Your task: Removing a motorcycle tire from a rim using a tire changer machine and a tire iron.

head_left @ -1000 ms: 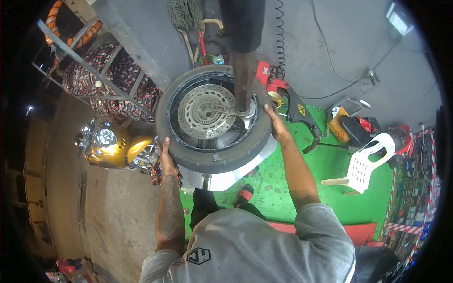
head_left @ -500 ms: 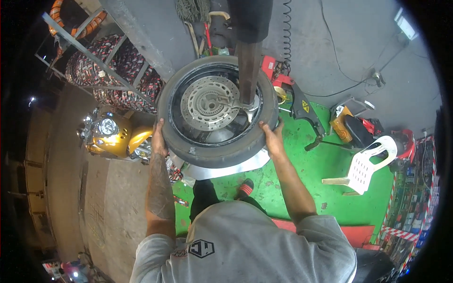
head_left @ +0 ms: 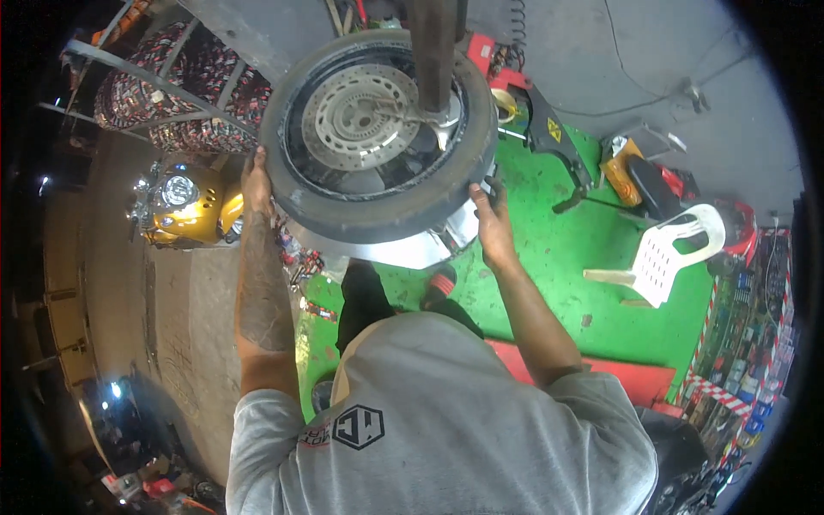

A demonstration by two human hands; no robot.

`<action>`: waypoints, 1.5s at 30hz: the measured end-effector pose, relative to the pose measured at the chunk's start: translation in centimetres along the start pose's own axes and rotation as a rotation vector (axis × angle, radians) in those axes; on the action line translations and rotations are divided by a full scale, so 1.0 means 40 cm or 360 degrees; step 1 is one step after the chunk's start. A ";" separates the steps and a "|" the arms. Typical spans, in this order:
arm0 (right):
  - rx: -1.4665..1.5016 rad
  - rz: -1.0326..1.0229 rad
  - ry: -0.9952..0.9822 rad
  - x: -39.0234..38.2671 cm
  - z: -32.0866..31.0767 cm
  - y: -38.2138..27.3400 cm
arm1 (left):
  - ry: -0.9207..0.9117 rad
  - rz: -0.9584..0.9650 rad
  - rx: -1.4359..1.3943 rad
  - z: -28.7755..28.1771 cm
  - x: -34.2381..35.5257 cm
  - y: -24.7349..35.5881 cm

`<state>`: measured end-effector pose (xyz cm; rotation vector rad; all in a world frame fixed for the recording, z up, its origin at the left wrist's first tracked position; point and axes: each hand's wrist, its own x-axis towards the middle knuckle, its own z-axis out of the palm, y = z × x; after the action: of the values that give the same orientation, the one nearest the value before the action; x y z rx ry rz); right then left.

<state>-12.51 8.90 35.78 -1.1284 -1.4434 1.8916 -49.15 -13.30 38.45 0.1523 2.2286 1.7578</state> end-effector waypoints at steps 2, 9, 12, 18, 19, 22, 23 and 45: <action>-0.0120 -0.0174 0.0102 -0.007 -0.049 0.045 | 0.0050 0.0043 0.0100 0.030 -0.035 0.025; -0.0109 -0.0033 0.0435 0.048 -0.208 0.393 | -0.0113 0.0020 0.0256 -0.045 -0.072 0.005; -0.0275 0.0359 0.0359 0.073 -0.267 0.608 | -0.0073 0.0068 0.0306 0.016 -0.117 0.038; -0.0124 0.1218 0.0081 0.170 -0.203 0.798 | -0.0133 -0.0154 0.0268 -0.012 -0.106 0.041; -0.0046 0.1379 0.0133 0.197 -0.180 0.809 | -0.0126 -0.0140 0.0242 -0.029 -0.106 0.039; 0.0190 0.1270 0.0434 0.264 -0.084 0.825 | -0.0053 -0.0189 0.0392 -0.042 -0.129 0.076; 0.0244 0.1227 0.0425 0.283 -0.061 0.829 | -0.0024 -0.0187 0.0431 -0.053 -0.141 0.085; -0.0334 0.0798 0.0510 -0.555 -0.174 0.049 | -0.2199 0.1406 0.0583 0.320 -0.509 0.189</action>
<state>5.29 -5.58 40.15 -1.9429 -1.2771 1.7734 -26.80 -4.88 46.47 1.9330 1.3223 0.8071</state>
